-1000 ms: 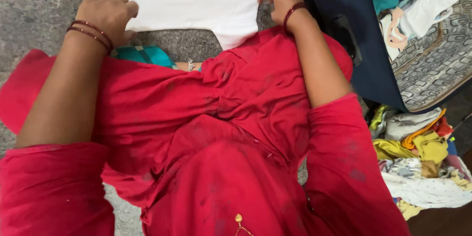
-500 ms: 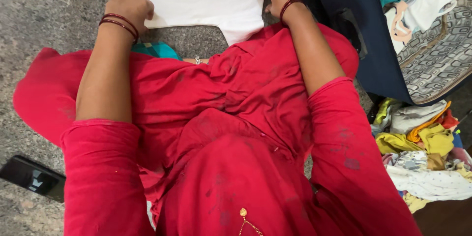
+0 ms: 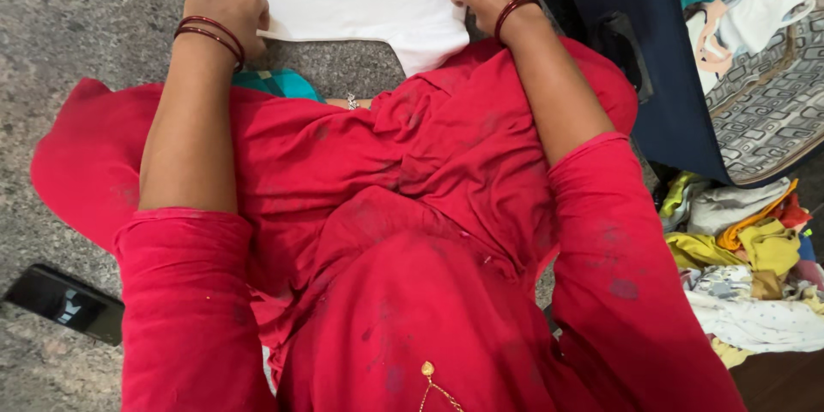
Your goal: The person sits on the floor and folds a white sleeveless top, smoothing it out before placing it into an open suitcase. They then pick up a white t-shirt with text, fold it neatly, and place it into the suitcase as well.
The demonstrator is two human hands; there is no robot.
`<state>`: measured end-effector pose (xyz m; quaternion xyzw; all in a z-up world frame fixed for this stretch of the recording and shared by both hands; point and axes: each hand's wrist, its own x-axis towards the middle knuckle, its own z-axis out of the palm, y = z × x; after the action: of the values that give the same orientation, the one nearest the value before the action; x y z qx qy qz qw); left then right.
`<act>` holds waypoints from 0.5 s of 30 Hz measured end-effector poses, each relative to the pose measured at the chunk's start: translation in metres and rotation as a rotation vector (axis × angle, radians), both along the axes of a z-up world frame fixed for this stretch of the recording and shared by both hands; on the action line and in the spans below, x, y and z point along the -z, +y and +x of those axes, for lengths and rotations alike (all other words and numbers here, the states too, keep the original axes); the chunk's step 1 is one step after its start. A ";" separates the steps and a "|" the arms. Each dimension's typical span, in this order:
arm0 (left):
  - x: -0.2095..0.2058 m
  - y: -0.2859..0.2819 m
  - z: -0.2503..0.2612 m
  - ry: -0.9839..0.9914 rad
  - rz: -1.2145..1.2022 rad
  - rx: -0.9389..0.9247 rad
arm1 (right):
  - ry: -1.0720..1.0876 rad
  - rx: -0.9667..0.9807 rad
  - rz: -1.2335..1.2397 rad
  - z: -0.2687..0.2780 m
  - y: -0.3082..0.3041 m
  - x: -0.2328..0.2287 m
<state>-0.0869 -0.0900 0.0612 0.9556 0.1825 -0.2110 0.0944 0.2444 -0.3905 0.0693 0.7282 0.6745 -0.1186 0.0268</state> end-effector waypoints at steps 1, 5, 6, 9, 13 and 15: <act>0.001 0.002 0.000 -0.002 -0.016 -0.006 | -0.006 -0.010 -0.011 -0.002 0.001 0.000; 0.005 0.007 -0.004 -0.022 -0.086 -0.045 | 0.110 0.066 -0.020 -0.003 0.001 -0.006; 0.005 0.008 -0.006 -0.028 -0.105 -0.059 | 0.128 0.080 -0.014 -0.004 0.002 -0.006; 0.007 0.015 -0.008 -0.045 -0.205 -0.166 | 0.253 0.221 0.033 -0.001 0.000 -0.007; 0.008 0.028 -0.017 -0.304 -0.418 -0.234 | 0.342 0.383 0.197 0.009 -0.003 0.007; 0.010 0.035 -0.017 -0.439 -0.546 -0.280 | 0.469 0.404 0.214 0.020 -0.002 0.023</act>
<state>-0.1036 -0.0553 0.0513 0.8836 0.2238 -0.0271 0.4104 0.2640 -0.3921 0.0465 0.7988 0.5127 -0.2145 -0.2303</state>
